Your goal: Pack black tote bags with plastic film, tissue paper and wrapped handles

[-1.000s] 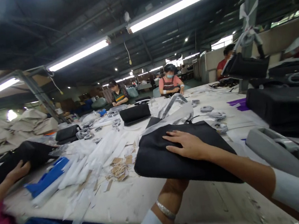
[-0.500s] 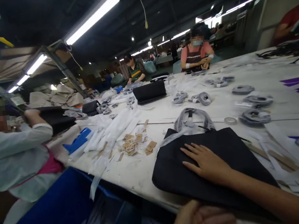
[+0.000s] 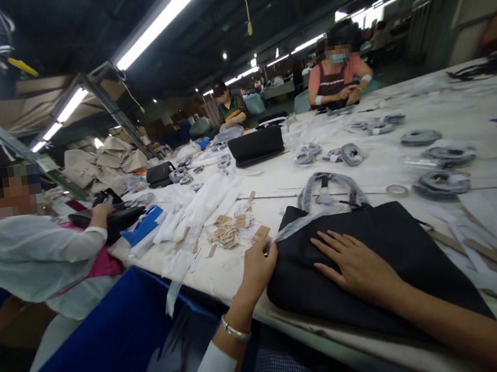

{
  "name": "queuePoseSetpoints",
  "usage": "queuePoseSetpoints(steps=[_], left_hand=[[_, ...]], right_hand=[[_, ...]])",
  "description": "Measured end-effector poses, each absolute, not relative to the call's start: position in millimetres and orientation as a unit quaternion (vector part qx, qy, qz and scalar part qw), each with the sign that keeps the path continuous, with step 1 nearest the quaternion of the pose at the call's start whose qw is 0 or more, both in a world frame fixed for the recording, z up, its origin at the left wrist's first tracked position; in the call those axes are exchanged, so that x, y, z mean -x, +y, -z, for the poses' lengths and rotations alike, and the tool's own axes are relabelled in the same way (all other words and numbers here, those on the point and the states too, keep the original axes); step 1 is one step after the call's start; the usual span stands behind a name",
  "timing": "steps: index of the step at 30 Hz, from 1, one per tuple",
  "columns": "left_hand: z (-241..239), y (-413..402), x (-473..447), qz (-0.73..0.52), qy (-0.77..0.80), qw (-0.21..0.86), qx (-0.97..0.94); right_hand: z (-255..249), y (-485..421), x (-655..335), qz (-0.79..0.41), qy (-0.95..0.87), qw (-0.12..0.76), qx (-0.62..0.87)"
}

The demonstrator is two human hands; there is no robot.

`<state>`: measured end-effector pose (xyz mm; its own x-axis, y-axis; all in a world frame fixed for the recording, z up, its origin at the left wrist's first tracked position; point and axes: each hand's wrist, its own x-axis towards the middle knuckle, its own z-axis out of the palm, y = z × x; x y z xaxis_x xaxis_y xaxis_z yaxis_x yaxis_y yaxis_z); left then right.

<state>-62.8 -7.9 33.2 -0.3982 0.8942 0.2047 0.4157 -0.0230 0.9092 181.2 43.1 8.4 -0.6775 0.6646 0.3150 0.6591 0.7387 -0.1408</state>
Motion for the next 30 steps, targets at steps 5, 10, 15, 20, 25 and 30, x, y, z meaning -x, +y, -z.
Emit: queuePoseSetpoints(steps=[5,10,15,20,25,30], left_hand=[[-29,-6,74,-0.649,0.571,0.354,-0.358],[-32,-8,93,-0.778,0.418,0.462,-0.083],[-34,-12,112,-0.798,0.327,0.506,0.008],[-45,-11,129,-0.831,0.327,0.449,0.041],[-88,-23,95,-0.839,0.33,0.424,-0.084],[-96,-24,6,-0.713,0.355,0.49,-0.355]], right_hand=[[-12,39,-180,-0.002,-0.911,0.185,0.367],[-14,38,-179,0.021,-0.913,0.171,0.369],[-10,40,-179,0.032,-0.915,0.187,0.357],[-7,40,-179,0.037,-0.914,0.19,0.357],[-10,39,-178,0.022,-0.915,0.182,0.359],[-17,35,-178,-0.011,-0.91,0.176,0.375]])
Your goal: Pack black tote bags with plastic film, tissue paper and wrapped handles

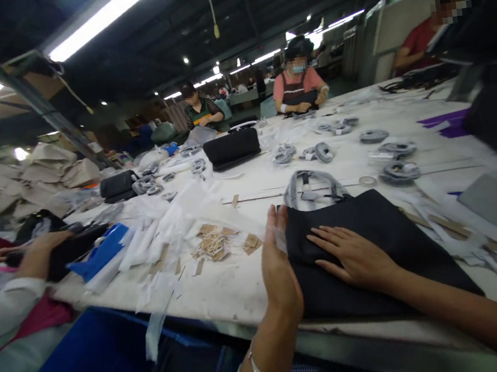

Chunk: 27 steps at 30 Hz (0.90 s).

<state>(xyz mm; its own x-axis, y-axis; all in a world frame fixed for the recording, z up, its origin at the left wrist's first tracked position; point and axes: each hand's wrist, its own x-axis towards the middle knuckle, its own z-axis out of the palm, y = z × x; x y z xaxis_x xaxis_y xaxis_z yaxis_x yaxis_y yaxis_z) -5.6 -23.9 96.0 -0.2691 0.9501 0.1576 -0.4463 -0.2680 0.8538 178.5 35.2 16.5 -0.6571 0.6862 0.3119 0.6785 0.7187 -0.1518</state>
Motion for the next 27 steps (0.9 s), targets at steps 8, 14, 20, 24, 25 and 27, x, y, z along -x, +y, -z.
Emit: queuePoseSetpoints(steps=[8,14,20,24,25,27], left_hand=[[-22,4,-47,-0.522,0.404,0.513,-0.549],[-14,6,-40,-0.499,0.402,0.478,-0.6],[-5,3,-58,-0.37,0.466,0.225,-0.772],[-5,0,-68,-0.28,0.471,0.097,-0.831],[-5,-1,-69,-0.268,0.474,0.078,-0.835],[-6,-3,-69,-0.255,0.476,0.054,-0.84]], right_hand=[[-18,34,-175,-0.056,-0.893,0.226,0.386],[-36,-16,-225,-0.035,-0.847,0.355,0.395],[-45,-53,-329,-0.067,-0.552,0.419,0.717],[-47,-31,-350,-0.119,-0.554,0.264,0.781],[-49,-24,-350,-0.107,-0.558,0.229,0.79],[-54,-10,-349,-0.08,-0.564,0.169,0.805]])
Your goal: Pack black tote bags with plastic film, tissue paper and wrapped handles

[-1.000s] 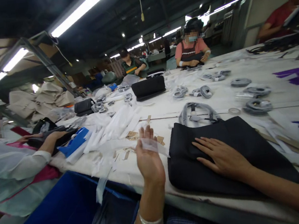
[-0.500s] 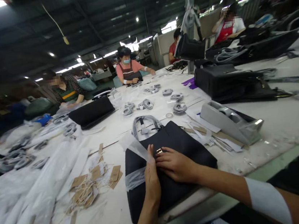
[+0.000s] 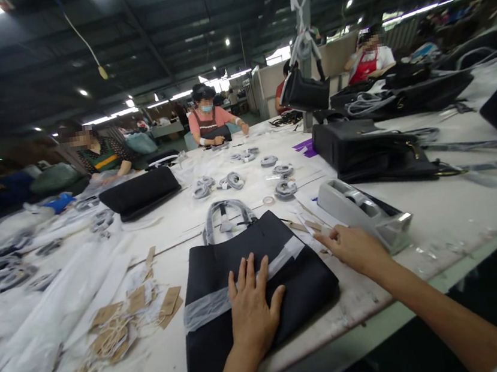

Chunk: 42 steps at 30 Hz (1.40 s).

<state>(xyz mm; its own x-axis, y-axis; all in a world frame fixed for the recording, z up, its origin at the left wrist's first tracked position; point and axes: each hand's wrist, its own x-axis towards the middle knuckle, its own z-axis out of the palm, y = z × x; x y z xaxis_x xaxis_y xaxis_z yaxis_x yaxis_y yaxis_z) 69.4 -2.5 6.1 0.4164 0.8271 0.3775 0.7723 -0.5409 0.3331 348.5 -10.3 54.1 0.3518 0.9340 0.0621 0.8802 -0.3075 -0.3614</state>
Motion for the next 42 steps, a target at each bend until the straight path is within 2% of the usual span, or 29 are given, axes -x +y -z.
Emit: queuePoseSetpoints(steps=[3,5,8,12,14,16,20,24,31,34,42], left_hand=[[-6,-3,-69,-0.244,0.476,0.034,-0.844],[-6,-4,-69,-0.236,0.477,0.022,-0.847],[-7,-5,-70,-0.228,0.48,-0.003,-0.847],[-8,-7,-71,-0.225,0.476,-0.031,-0.85],[-8,-7,-71,-0.224,0.472,-0.035,-0.852],[-8,-6,-71,-0.222,0.471,-0.035,-0.853],[-8,-6,-71,-0.224,0.468,-0.023,-0.854],[-8,-7,-72,-0.233,0.47,-0.021,-0.851],[-6,-6,-78,-0.233,0.407,-0.035,-0.883],[-7,-4,-79,-0.222,0.389,-0.012,-0.894],[-9,1,-79,-0.263,0.391,0.105,-0.876]], right_hand=[[-59,5,-352,-0.074,-0.58,0.129,0.801],[-57,10,-359,-0.106,-0.588,0.162,0.785],[-51,10,-369,-0.201,-0.527,0.322,0.761],[-46,5,-371,-0.339,-0.344,0.56,0.674],[-50,3,-368,-0.371,-0.279,0.632,0.621],[-59,3,-365,-0.392,-0.24,0.663,0.591],[-80,2,-353,-0.409,-0.222,0.675,0.572],[-93,-2,-322,-0.392,-0.299,0.677,0.546],[-100,-9,-274,-0.261,-0.5,0.592,0.576],[-88,-10,-256,-0.249,-0.52,0.592,0.563],[-14,-10,-224,-0.268,-0.54,0.541,0.586]])
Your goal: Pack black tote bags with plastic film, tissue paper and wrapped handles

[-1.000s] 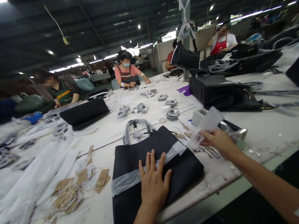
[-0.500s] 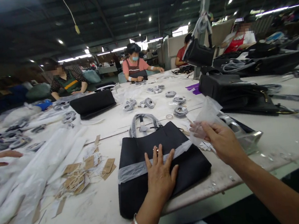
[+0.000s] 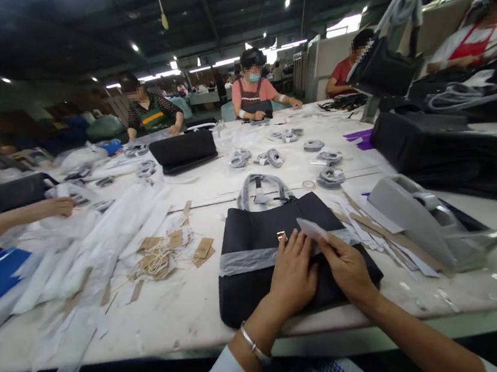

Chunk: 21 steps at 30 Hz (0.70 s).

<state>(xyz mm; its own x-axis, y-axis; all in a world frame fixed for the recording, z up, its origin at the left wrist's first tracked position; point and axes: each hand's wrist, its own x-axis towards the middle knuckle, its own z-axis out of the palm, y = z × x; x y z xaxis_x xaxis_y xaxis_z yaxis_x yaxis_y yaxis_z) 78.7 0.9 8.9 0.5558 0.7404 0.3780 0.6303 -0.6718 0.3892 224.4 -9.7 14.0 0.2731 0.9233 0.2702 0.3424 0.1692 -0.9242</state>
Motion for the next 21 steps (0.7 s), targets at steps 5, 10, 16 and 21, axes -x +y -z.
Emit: queuePoseSetpoints(steps=[5,10,16,21], left_hand=[[-30,2,-54,-0.299,0.453,0.093,-0.835],[-45,8,-28,-0.22,0.491,0.057,-0.841],[-51,14,-44,-0.242,0.416,0.1,-0.871],[-69,13,-56,-0.27,0.378,0.045,-0.885]], right_hand=[[-13,-9,-228,-0.306,-0.516,0.562,0.57],[-11,-9,-223,-0.32,-0.479,0.65,0.496],[-11,-23,-225,-0.25,-0.507,0.671,0.479],[-17,-33,-227,-0.199,-0.512,0.701,0.455]])
